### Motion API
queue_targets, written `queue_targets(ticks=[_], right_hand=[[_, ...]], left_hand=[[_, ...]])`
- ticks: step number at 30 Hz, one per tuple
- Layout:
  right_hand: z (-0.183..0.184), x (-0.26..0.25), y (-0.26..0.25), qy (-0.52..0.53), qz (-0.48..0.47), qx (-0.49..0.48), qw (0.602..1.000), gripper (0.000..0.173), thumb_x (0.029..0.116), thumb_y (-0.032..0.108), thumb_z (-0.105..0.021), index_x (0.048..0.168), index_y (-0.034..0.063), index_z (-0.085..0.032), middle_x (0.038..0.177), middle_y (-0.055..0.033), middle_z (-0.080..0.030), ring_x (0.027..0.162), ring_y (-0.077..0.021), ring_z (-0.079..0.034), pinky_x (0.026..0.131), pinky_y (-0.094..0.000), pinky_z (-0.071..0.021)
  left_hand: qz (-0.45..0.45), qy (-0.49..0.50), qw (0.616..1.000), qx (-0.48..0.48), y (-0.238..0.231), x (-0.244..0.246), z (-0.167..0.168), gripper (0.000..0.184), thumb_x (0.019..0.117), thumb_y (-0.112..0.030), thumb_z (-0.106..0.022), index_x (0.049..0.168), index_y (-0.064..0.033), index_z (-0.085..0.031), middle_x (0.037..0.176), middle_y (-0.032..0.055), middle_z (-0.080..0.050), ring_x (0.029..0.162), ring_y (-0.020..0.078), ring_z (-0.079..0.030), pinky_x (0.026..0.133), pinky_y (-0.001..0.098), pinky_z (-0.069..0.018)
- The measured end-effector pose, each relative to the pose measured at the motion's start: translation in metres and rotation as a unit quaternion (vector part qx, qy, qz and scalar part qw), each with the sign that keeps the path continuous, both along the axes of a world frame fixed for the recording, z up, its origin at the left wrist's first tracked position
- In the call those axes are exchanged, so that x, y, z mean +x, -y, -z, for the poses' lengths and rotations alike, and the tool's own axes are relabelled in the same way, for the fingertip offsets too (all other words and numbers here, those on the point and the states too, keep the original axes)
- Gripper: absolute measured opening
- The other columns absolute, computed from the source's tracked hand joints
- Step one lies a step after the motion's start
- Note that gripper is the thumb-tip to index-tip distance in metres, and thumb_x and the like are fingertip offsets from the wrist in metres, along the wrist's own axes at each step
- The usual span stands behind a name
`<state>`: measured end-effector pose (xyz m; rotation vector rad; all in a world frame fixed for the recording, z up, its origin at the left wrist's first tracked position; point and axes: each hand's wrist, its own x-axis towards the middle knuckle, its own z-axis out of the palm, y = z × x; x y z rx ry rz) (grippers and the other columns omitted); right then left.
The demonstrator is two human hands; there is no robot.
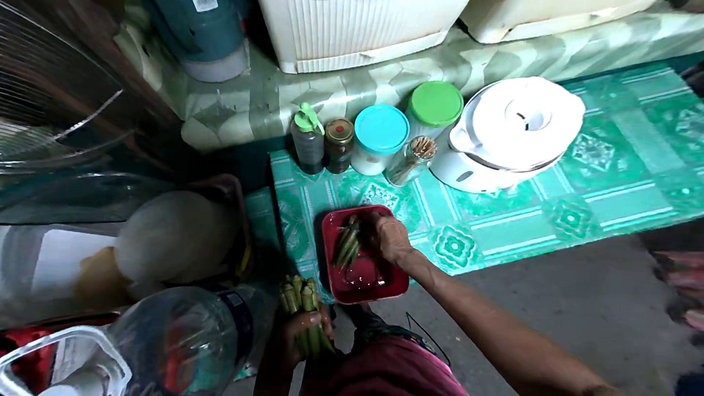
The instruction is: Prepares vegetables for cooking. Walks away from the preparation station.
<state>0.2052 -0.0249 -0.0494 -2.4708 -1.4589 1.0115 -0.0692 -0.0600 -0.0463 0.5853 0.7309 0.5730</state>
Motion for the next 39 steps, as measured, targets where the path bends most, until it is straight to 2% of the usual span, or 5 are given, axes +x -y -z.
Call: queue_targets(ticks=[14,18,21,34,39], right_hand=[[-0.114,-0.022,0.012,-0.387,-0.033,0.259,0.884,0.012,0.1001,-0.001,-0.049,0.094,0.0053,-0.058,0.068,0.0002,-0.053,0.049,-0.0038,-0.047,0.043,-0.0169,-0.0395],[-0.131,-0.024,0.019,-0.512,-0.058,0.266,0.815,0.008,0.1029,0.015,-0.053,0.098,0.0112,-0.059,0.062,0.0074,-0.048,0.045,0.0033,-0.038,0.040,-0.0113,-0.0319],[-0.137,-0.034,0.023,-0.528,-0.073,0.283,0.797,0.012,0.0947,0.007,-0.069,0.099,0.0062,-0.058,0.067,0.0002,-0.066,0.053,-0.0046,-0.063,0.048,-0.0182,-0.0535],[-0.132,-0.056,0.031,-0.497,-0.021,0.320,0.806,0.002,0.1000,0.006,-0.059,0.102,0.0064,-0.059,0.071,0.0049,-0.060,0.051,0.0014,-0.053,0.046,-0.0133,-0.0461],[-0.119,-0.023,0.028,-0.443,-0.016,0.296,0.846,0.014,0.0971,-0.005,-0.054,0.101,0.0047,-0.064,0.074,0.0032,-0.064,0.049,0.0015,-0.046,0.043,-0.0133,-0.0351]], left_hand=[[0.090,0.151,0.963,0.205,-0.058,0.048,-0.081,0.055,0.0828,-0.010,-0.078,0.134,-0.0152,-0.060,0.081,0.0082,-0.071,0.074,0.0205,-0.072,0.077,0.0381,-0.0621],[0.069,0.155,0.965,0.201,-0.065,0.049,-0.087,0.031,0.0839,-0.016,-0.078,0.112,-0.0104,-0.068,0.079,0.0103,-0.070,0.070,0.0209,-0.071,0.072,0.0368,-0.0624],[0.043,0.103,0.977,0.180,-0.056,0.051,-0.093,0.016,0.0818,-0.008,-0.077,0.097,-0.0089,-0.071,0.075,0.0101,-0.071,0.068,0.0200,-0.072,0.070,0.0357,-0.0634],[-0.042,0.010,0.982,0.182,-0.043,0.052,-0.093,0.026,0.0756,-0.001,-0.071,0.100,-0.0061,-0.066,0.073,0.0093,-0.070,0.064,0.0192,-0.071,0.066,0.0346,-0.0628],[0.042,0.195,0.955,0.221,-0.051,0.037,-0.081,0.065,0.0895,-0.015,-0.073,0.149,-0.0238,-0.049,0.081,0.0050,-0.071,0.072,0.0179,-0.072,0.077,0.0366,-0.0622]])
